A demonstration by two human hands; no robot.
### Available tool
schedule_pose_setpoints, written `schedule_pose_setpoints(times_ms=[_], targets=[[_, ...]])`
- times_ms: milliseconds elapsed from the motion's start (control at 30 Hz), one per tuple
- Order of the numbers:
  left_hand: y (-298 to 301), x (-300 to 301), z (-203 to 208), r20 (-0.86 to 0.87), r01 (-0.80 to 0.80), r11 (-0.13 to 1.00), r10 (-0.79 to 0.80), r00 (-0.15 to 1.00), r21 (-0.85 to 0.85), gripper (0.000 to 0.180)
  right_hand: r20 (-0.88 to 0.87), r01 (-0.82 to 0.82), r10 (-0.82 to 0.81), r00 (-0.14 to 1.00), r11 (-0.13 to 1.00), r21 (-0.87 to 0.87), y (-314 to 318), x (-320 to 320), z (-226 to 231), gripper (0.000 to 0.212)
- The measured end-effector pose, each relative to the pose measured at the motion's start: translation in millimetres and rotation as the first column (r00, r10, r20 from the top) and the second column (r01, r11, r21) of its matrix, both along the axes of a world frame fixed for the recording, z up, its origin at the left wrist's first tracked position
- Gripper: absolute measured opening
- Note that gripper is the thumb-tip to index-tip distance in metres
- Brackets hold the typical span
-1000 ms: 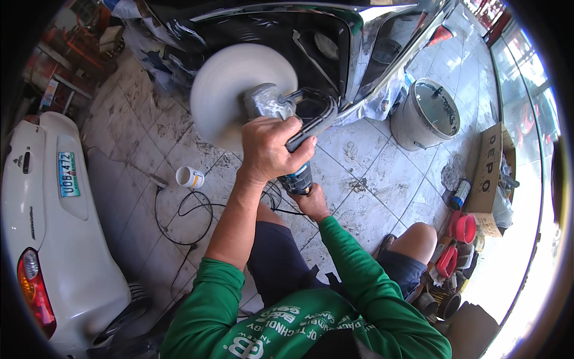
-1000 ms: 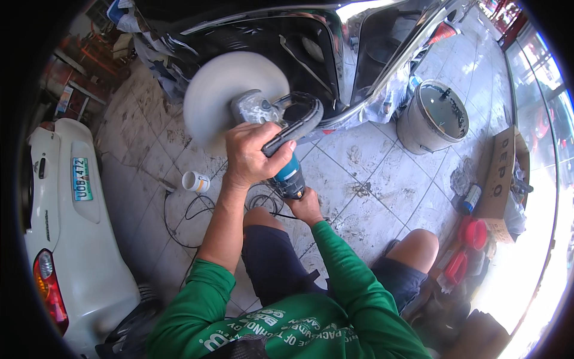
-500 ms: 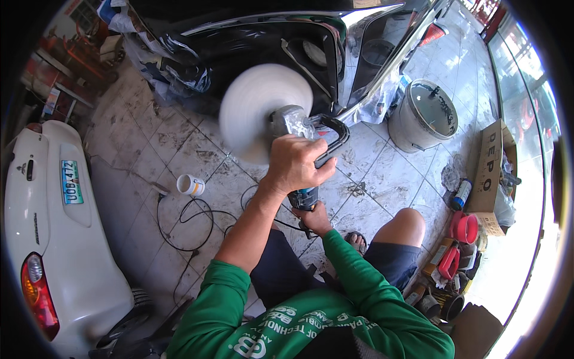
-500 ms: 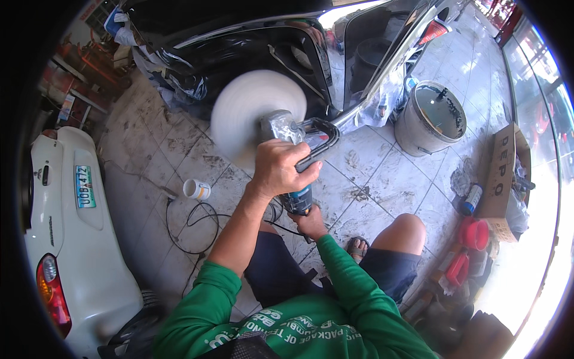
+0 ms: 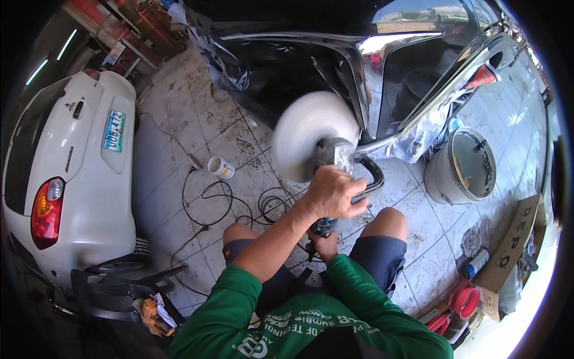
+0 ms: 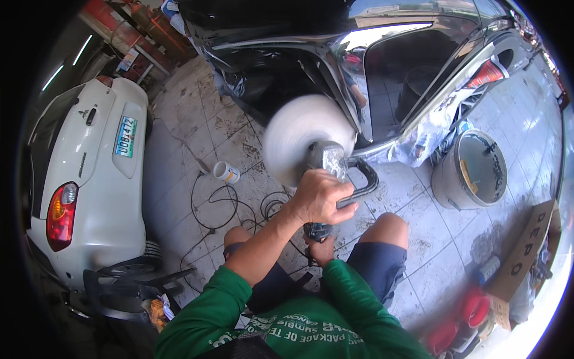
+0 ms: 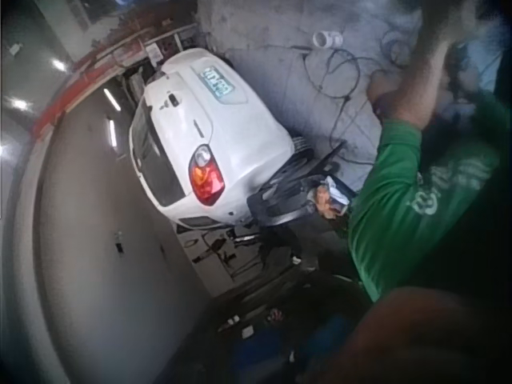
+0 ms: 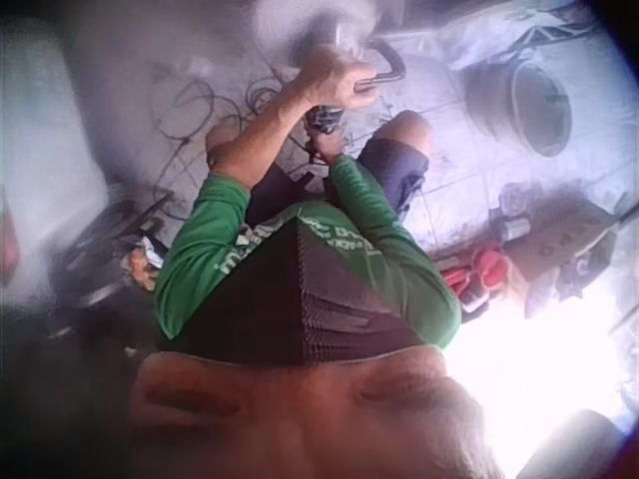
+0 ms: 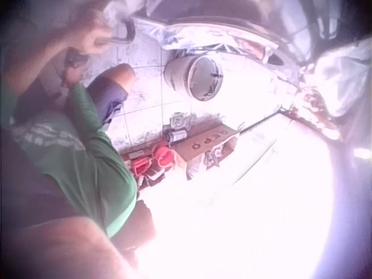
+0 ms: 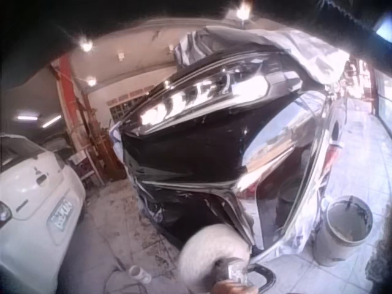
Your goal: The person walks through a garage, picks up a car bumper, and sits on the floor. They use a rotary polisher with a buffing pad to polish the surface of the bumper, moving the tool across the area repeatedly.
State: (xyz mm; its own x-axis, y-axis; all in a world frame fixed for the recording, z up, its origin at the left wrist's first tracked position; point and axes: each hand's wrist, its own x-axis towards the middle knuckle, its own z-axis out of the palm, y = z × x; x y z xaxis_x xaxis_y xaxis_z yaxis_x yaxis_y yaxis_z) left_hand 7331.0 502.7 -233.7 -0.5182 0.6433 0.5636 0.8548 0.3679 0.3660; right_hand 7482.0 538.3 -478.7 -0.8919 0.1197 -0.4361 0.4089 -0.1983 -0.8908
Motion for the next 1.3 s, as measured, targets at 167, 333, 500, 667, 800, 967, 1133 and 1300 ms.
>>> schedule_pose_setpoints(times_ms=[167,333,500,667,800,967,1133,1300], targets=[[-13.3,-1.9,25.0,0.017,-0.077,0.996,0.077,0.997,-0.05,0.028,-0.129,-0.038,0.043,0.991,0.998,0.041,2.5,-13.4,11.5,0.02],[-34.0,-9.5,45.1,0.018,-0.158,0.987,0.159,0.987,-0.029,0.026,-0.248,-0.008,0.029,0.968,0.996,0.084,-4.2,-33.6,19.4,0.021],[-31.3,-2.8,36.4,0.084,-0.153,0.987,0.156,0.984,-0.04,0.033,-0.284,0.018,0.028,0.958,0.987,0.16,-4.3,-30.6,17.5,0.028],[-28.3,-6.8,18.4,0.097,-0.08,0.997,0.08,0.992,0.0,0.036,-0.237,-0.014,0.018,0.971,1.0,0.019,2.6,-25.6,-10.1,0.031],[-72.2,-17.8,20.4,0.097,-0.113,0.991,0.105,0.99,0.078,0.036,-0.288,0.017,0.054,0.956,0.971,0.237,-16.2,-37.0,8.4,0.027],[-158.5,-46.8,39.2,0.119,-0.178,0.955,0.153,0.981,0.237,0.028,-0.268,-0.003,0.114,0.957,0.925,0.38,-52.2,-82.3,39.6,0.032],[-207.6,-70.8,44.6,0.023,-0.174,0.961,0.173,0.985,0.214,0.027,-0.254,0.023,0.076,0.964,0.931,0.364,-105.4,-111.6,41.4,0.034],[-186.4,-62.5,23.4,0.006,0.083,0.993,-0.084,0.996,0.086,0.031,-0.248,0.095,-0.016,0.969,0.946,0.31,-132.4,-94.3,8.3,0.036]])
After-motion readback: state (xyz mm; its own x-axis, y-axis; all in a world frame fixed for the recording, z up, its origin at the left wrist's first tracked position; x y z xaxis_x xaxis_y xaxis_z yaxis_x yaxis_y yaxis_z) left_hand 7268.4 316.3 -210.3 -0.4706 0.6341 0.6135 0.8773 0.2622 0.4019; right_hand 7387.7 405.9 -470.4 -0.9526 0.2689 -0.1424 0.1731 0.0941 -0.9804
